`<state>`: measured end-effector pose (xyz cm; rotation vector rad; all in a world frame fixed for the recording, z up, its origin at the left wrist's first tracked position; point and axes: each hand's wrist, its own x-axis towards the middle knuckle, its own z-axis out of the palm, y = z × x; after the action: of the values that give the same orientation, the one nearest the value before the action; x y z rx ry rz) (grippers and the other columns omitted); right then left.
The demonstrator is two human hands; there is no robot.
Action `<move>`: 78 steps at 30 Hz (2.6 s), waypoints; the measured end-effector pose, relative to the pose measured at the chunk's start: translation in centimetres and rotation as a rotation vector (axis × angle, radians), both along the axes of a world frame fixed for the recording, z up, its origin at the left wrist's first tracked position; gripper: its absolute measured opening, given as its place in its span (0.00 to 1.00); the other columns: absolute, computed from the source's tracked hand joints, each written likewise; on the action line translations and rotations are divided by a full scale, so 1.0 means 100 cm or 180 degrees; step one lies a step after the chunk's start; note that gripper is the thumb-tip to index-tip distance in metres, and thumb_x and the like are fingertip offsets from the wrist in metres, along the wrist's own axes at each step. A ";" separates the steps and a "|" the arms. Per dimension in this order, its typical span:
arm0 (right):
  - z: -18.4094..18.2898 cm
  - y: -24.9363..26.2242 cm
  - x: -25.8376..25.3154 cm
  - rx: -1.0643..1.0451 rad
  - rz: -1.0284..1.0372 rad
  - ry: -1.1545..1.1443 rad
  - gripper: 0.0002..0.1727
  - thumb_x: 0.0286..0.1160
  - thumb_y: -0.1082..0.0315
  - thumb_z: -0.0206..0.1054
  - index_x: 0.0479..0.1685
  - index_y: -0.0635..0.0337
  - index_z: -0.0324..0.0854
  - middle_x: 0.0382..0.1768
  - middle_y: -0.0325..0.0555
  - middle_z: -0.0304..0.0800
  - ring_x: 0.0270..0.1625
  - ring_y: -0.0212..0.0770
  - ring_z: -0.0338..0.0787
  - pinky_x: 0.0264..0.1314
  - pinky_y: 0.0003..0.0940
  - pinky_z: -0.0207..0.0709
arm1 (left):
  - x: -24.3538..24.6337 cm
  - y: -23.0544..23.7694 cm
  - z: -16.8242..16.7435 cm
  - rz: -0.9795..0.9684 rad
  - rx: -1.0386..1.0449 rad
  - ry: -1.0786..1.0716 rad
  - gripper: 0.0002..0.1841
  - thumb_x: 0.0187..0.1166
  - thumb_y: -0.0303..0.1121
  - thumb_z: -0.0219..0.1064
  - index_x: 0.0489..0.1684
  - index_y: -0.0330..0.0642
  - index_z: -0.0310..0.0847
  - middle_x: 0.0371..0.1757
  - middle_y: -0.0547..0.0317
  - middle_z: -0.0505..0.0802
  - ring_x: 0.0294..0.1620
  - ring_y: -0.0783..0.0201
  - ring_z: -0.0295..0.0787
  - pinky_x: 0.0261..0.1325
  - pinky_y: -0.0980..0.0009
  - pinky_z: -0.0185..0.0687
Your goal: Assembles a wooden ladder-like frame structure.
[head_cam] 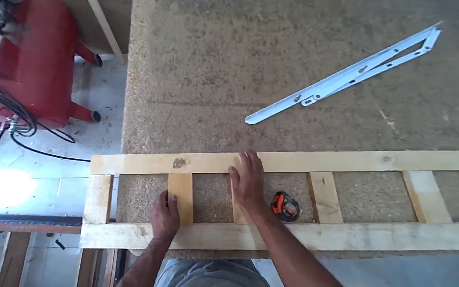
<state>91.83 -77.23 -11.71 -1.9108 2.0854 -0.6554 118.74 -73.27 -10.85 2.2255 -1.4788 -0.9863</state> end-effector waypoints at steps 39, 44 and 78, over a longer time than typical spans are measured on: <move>-0.001 0.145 0.005 0.0290 0.0304 0.0005 0.40 0.75 0.32 0.63 0.74 0.55 0.82 0.76 0.56 0.81 0.85 0.58 0.74 0.89 0.52 0.65 | -0.016 -0.031 -0.025 -0.1970 -0.0819 -0.1260 0.61 0.68 0.77 0.53 0.94 0.33 0.49 0.94 0.32 0.55 0.94 0.27 0.40 0.87 0.25 0.33; 0.010 0.145 -0.006 0.0202 0.0201 -0.0518 0.36 0.78 0.39 0.64 0.73 0.60 0.81 0.75 0.60 0.81 0.83 0.58 0.75 0.88 0.52 0.66 | -0.015 -0.033 -0.016 -0.2058 -0.0663 -0.1311 0.63 0.67 0.79 0.52 0.93 0.30 0.47 0.94 0.30 0.52 0.94 0.26 0.37 0.90 0.30 0.31; 0.012 0.128 -0.287 0.1472 -0.1782 -0.0036 0.62 0.58 0.25 0.71 0.86 0.66 0.65 0.71 0.66 0.81 0.74 0.62 0.81 0.78 0.56 0.74 | -0.189 0.078 -0.025 -0.1530 -0.1078 -0.1232 0.55 0.71 0.77 0.50 0.89 0.37 0.63 0.86 0.38 0.73 0.89 0.36 0.64 0.88 0.39 0.58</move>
<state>63.11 -64.39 -10.51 -1.0821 2.5017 -0.2357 99.80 -65.47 -13.30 1.9218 -2.2296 -0.3701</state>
